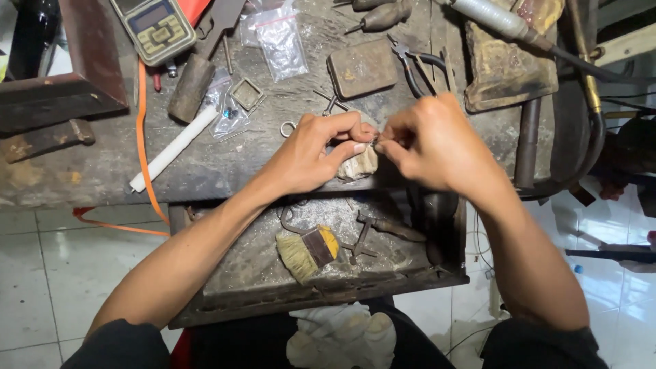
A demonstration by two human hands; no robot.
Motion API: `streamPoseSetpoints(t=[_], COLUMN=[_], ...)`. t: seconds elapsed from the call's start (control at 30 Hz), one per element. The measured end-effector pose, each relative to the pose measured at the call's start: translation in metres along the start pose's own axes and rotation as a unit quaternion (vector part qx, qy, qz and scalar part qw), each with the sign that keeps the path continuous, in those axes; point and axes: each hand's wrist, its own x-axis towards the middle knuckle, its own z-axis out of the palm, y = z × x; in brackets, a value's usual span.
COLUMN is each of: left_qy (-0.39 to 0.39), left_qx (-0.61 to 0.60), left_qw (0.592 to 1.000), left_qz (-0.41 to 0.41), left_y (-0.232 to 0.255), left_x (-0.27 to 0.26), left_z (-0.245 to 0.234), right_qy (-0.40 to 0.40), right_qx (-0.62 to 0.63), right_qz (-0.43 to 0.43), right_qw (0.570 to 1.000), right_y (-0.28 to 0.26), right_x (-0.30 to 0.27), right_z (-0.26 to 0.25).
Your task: A person uses a fine metal tool to work on a small jewelry component and then cleans the piece with a small brush.
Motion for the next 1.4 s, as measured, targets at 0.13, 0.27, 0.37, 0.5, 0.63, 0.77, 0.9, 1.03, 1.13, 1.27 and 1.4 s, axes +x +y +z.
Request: streamPoseSetpoints(t=[0.13,0.27,0.37,0.5,0.63,0.77,0.9,1.03,1.13,1.27,1.4], left_qy=[0.004,-0.016,-0.022,-0.023,-0.018,0.030,0.057,0.064,0.071,0.078,0.082], left_qx=[-0.034,-0.061,-0.068,-0.045,-0.043,-0.036,-0.084,-0.089,-0.087,-0.088,-0.091], left_qw=[0.999,0.998,0.997,0.998,0.998,0.996,0.991,0.991,0.992,0.992,0.992], left_qz=[-0.004,-0.010,-0.022,-0.026,-0.040,-0.075,-0.082,-0.074,-0.064,-0.044,-0.043], left_y=[0.015,0.017,0.018,0.026,0.027,0.020,0.018,0.019,0.018,0.016,0.014], left_x=[-0.002,0.000,0.001,0.002,0.002,0.001,0.000,-0.001,-0.002,-0.003,-0.004], left_z=[-0.003,-0.006,-0.005,-0.007,-0.006,-0.002,0.002,0.002,0.003,0.003,0.004], right_qy=[0.088,0.203,0.240,0.272,0.307,0.338,0.306,0.282,0.302,0.368,0.385], right_qx=[0.104,0.112,0.118,0.075,0.075,0.025,-0.025,-0.062,-0.038,-0.043,-0.079], right_qz=[0.034,0.081,0.054,-0.045,-0.101,-0.188,-0.255,-0.231,-0.255,-0.215,-0.110], right_qw=[0.990,0.969,0.962,0.958,0.944,0.922,0.917,0.929,0.918,0.904,0.913], right_y=[0.001,0.027,0.035,0.028,0.028,0.022,0.026,0.035,0.018,-0.006,-0.033], right_x=[-0.035,-0.056,-0.057,-0.037,0.002,0.046,0.097,0.118,0.095,0.026,-0.045], right_z=[0.005,0.024,0.032,0.019,0.008,-0.004,0.001,0.016,0.009,0.015,0.059])
